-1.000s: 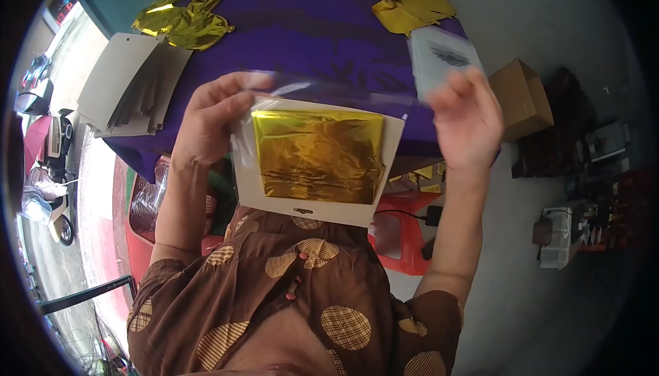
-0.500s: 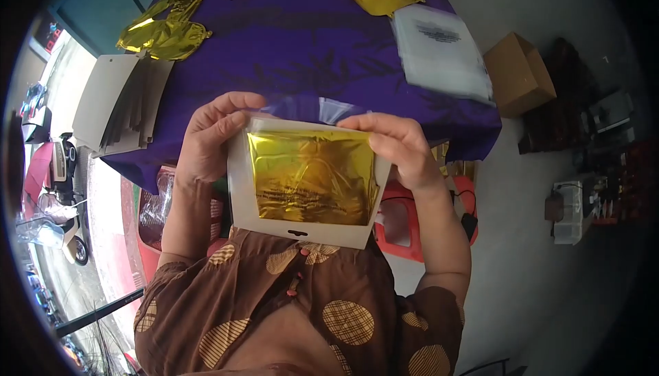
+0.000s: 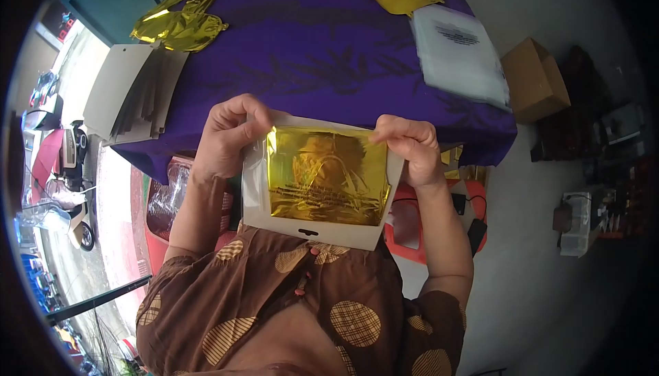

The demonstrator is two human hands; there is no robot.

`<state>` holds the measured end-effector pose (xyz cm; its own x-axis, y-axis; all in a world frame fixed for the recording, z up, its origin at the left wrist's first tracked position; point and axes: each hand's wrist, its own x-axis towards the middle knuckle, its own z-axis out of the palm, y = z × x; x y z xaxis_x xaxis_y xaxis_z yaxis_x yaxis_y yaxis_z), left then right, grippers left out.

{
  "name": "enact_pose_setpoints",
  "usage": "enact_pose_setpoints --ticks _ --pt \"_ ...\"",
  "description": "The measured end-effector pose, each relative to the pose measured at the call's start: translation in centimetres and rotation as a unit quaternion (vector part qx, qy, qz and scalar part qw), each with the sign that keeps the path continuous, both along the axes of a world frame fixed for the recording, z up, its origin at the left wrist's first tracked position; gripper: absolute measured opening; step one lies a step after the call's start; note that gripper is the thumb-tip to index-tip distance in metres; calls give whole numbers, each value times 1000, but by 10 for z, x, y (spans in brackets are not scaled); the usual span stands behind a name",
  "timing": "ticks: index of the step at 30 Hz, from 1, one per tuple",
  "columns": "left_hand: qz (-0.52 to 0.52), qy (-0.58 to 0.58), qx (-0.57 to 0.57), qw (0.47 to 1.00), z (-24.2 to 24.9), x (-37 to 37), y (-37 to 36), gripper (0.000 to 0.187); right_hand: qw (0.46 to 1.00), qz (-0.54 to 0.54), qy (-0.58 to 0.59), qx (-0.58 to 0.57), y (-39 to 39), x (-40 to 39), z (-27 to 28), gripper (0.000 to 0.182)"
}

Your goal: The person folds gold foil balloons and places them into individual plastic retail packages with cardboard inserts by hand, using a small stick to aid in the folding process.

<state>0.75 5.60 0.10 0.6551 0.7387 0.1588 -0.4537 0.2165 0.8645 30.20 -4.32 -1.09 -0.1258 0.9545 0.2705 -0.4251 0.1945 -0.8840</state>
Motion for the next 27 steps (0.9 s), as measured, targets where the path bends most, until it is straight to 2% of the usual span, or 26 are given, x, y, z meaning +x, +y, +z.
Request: enact_pose_setpoints --ticks 1,5,7,9,10,13,14,17,18,20,21,23,25,27 --pt "-6 2 -6 1000 1 -1 0 11 999 36 18 29 2 6 -3 28" --pt "-47 -18 -46 998 9 -3 3 8 996 48 -72 38 1 16 4 24" --pt "-30 10 -35 999 9 -2 3 10 992 53 -113 34 0 18 15 25" --pt "34 90 18 995 7 4 -4 15 986 54 -148 54 -1 23 27 22" --pt "35 87 32 995 13 5 -7 25 983 55 -166 64 -1 28 30 23" --pt "53 73 0 996 22 2 -13 33 986 -48 -158 13 -5 53 30 39" --pt "37 55 -5 998 22 0 -12 35 987 -108 -116 4 -2 54 23 57" --pt "28 78 4 997 24 -1 -12 36 959 -136 -218 -117 -11 19 45 60" --pt "27 85 3 996 26 -1 -12 35 957 -99 -224 -154 -14 6 52 47" --pt "25 99 2 995 31 -2 -10 35 960 -20 -230 -157 -16 9 49 39" --pt "-19 126 16 992 34 -7 -5 33 960 20 -233 -156 -15 11 49 35" --pt "-106 179 45 977 44 -22 15 31 942 4 -307 -135 -10 9 61 33" --pt "-196 186 153 951 58 -21 35 31 921 -8 -374 -108 0 7 72 35" --pt "-201 321 348 858 79 -4 38 29 904 -26 -422 -64 8 3 86 45"
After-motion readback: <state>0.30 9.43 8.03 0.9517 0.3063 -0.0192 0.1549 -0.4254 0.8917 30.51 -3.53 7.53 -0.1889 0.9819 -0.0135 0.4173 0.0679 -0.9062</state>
